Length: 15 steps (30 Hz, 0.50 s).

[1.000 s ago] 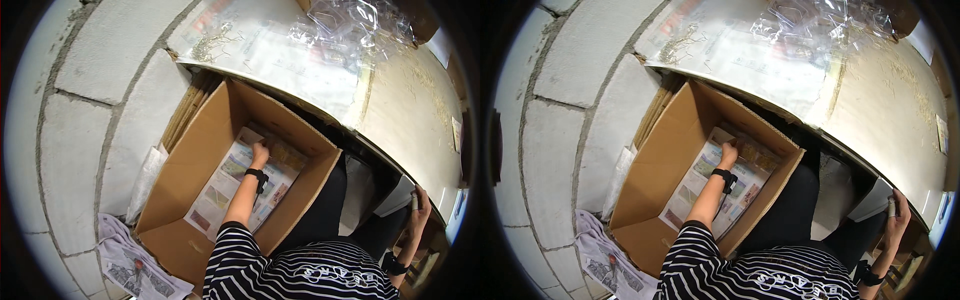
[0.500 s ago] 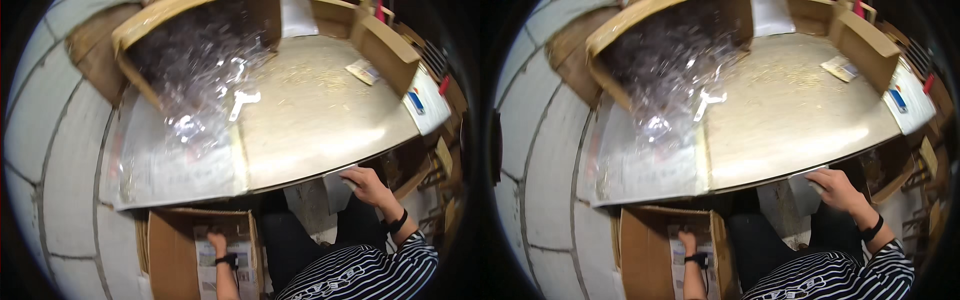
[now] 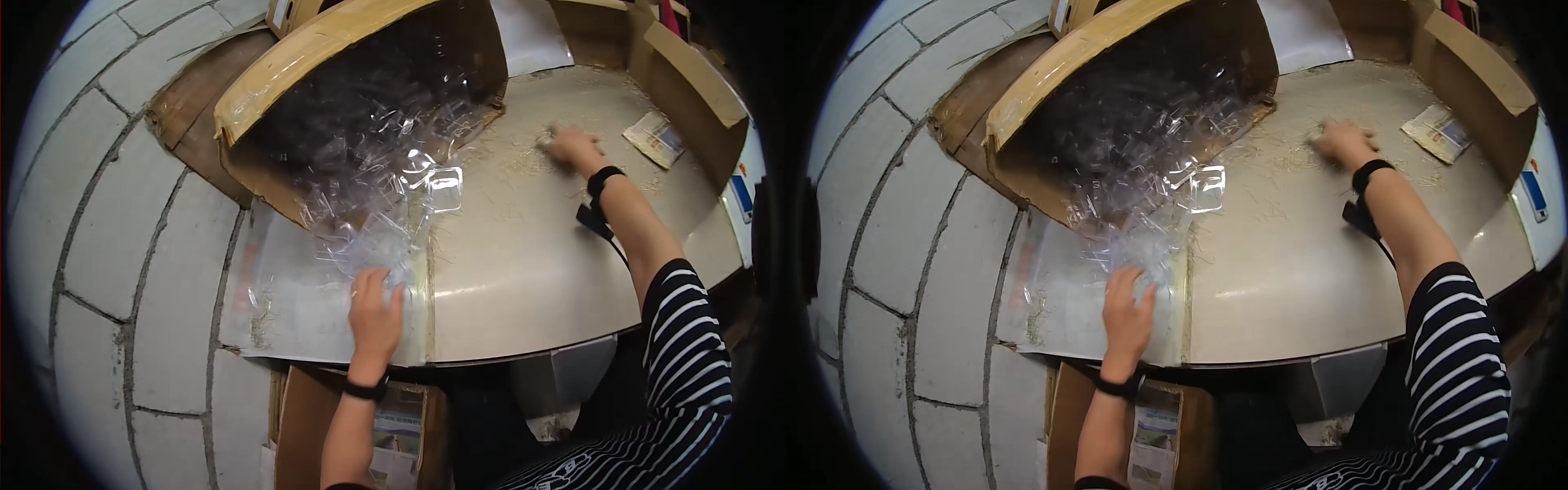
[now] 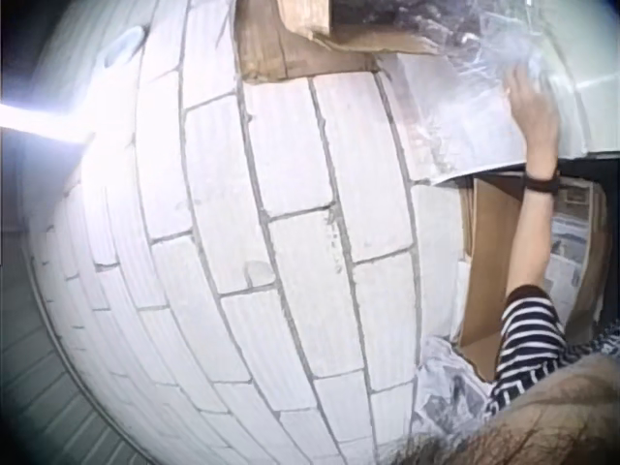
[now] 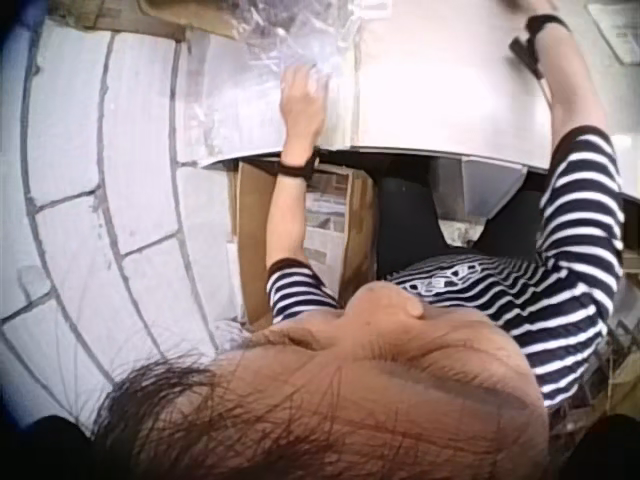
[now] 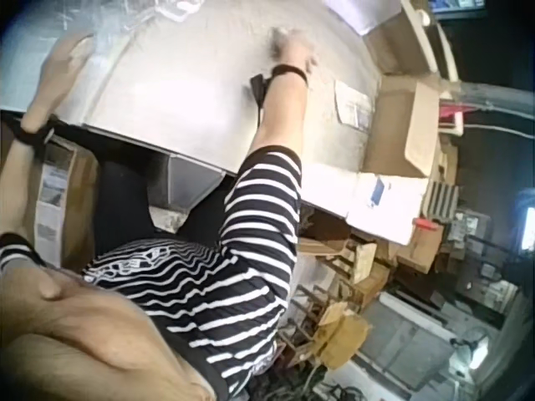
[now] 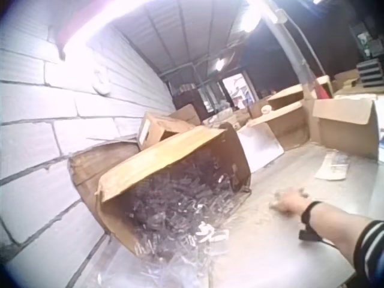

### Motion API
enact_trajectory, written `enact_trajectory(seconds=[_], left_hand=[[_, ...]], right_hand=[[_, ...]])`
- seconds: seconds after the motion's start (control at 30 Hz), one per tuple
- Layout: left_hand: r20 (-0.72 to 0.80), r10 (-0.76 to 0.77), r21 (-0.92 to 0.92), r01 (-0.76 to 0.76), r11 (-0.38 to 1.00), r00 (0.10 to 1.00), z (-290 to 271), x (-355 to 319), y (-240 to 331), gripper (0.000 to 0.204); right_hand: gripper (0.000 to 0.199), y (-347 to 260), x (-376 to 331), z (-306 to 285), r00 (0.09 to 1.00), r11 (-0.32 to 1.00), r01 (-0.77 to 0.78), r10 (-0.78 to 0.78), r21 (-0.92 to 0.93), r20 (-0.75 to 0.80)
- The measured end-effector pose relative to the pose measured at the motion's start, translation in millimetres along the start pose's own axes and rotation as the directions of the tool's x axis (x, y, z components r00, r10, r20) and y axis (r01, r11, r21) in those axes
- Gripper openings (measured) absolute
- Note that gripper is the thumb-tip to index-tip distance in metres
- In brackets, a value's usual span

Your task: The person sits on the floor and prepares a cardboard box by lining it with a newspaper. They then repeatedly pick up small, yellow, stick-like items from a table, place them into small clear plastic bags, and put the filled bags into the box.

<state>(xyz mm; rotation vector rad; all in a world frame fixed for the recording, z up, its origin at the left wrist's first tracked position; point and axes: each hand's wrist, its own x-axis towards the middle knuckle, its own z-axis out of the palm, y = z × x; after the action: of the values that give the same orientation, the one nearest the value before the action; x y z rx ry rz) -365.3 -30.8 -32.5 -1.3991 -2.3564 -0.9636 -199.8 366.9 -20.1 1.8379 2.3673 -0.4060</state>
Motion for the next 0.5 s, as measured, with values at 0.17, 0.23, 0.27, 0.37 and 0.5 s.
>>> enact_trajectory(seconds=[0.17,0.23,0.27,0.37,0.5], left_hand=[[0.261,-0.007,0.285,-0.07,0.956,0.965,35.0,27.7,9.8,0.023],[0.259,0.077,0.276,-0.15,0.949,0.963,27.9,19.0,29.1,0.018],[0.277,0.086,0.257,-0.16,0.953,0.957,27.2,13.6,42.0,0.018],[0.319,0.15,0.182,-0.215,0.959,0.936,28.0,-12.0,72.6,0.021],[0.271,0.33,-0.04,-0.332,0.942,0.904,39.7,-40.4,87.6,0.032]], right_hand=[[0.068,-28.0,-48.6,30.4,0.924,0.905,0.378,-0.355,-0.194,0.143],[0.067,-2.0,-65.0,41.3,0.863,0.838,0.505,-0.484,-0.207,0.147],[0.066,21.6,-69.6,45.4,0.827,0.8,0.563,-0.546,-0.208,0.137],[0.063,74.7,-95.9,51.4,0.747,0.723,0.664,-0.652,-0.191,0.132],[0.058,134.1,-131.3,43.4,0.687,0.685,0.724,-0.727,0.08,0.014]])
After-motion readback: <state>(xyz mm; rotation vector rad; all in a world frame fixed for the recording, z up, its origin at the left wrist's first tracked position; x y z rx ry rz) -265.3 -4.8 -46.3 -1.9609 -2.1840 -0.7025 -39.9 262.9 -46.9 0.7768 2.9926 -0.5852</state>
